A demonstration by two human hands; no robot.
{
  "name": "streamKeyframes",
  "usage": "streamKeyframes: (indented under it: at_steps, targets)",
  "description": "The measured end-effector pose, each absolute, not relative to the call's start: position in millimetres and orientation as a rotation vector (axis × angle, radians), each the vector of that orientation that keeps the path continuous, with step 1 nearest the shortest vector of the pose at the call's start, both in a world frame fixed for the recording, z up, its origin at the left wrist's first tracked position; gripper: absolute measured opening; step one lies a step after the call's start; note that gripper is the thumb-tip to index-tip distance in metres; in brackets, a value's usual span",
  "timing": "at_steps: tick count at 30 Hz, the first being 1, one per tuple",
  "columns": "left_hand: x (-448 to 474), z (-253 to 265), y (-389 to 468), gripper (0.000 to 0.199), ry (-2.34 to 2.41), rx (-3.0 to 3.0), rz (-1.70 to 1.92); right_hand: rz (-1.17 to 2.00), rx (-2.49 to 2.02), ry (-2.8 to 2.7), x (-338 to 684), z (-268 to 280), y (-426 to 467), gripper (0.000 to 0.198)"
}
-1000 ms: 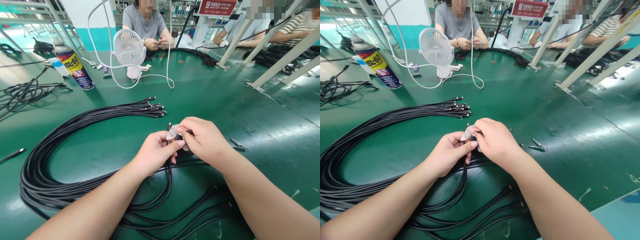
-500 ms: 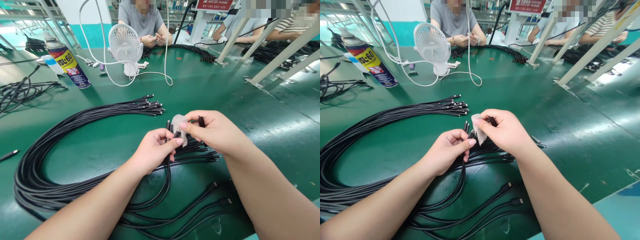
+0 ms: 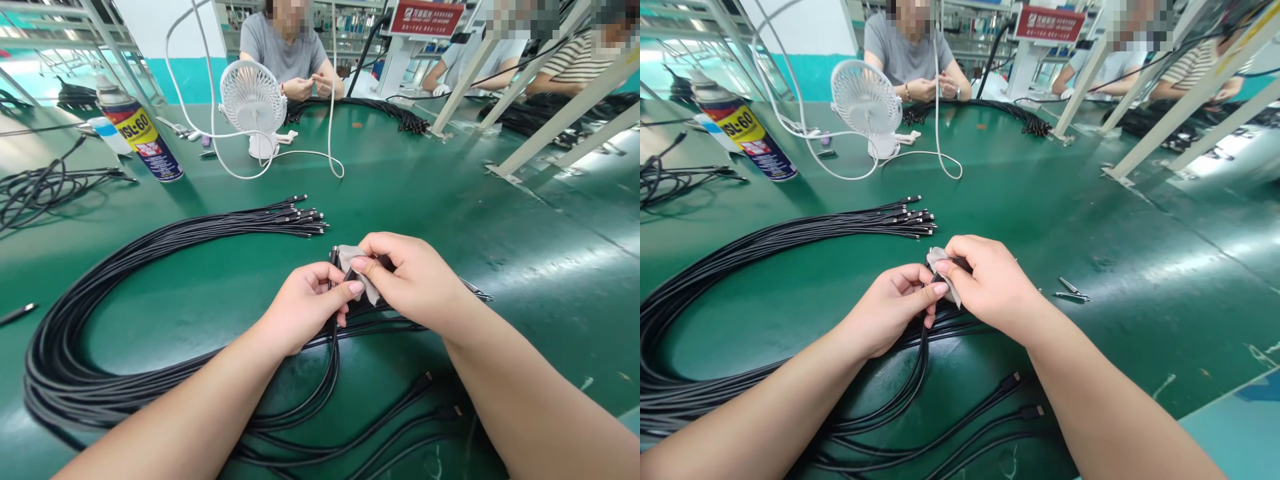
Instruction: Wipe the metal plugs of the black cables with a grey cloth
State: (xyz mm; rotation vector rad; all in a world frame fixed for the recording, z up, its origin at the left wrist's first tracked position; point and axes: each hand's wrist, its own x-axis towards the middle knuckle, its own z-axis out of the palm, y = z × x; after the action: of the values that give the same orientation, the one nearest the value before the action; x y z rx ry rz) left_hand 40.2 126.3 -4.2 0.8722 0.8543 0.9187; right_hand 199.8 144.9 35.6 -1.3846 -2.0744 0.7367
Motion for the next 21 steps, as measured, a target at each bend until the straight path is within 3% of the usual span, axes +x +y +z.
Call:
streamKeyframes:
  at_steps: [7,12,21]
  targets:
    - [39.4,-3.8,126.2,0.027,0.884,0.885,0.904,0.449,-1.335,-2.203,200.3,29.0,146.0,0.017]
    - [39.1,-5.8,126.0,0.029,0.898,0.898,0.878,0.368,-1.329,-1.999,204.9,32.9,149.3,0.017]
    - [39.3,-1.9,126.7,0.037,0.884,0.890,0.889,0.959,-1.308,-2.092,205.7,34.9,148.1,0.025]
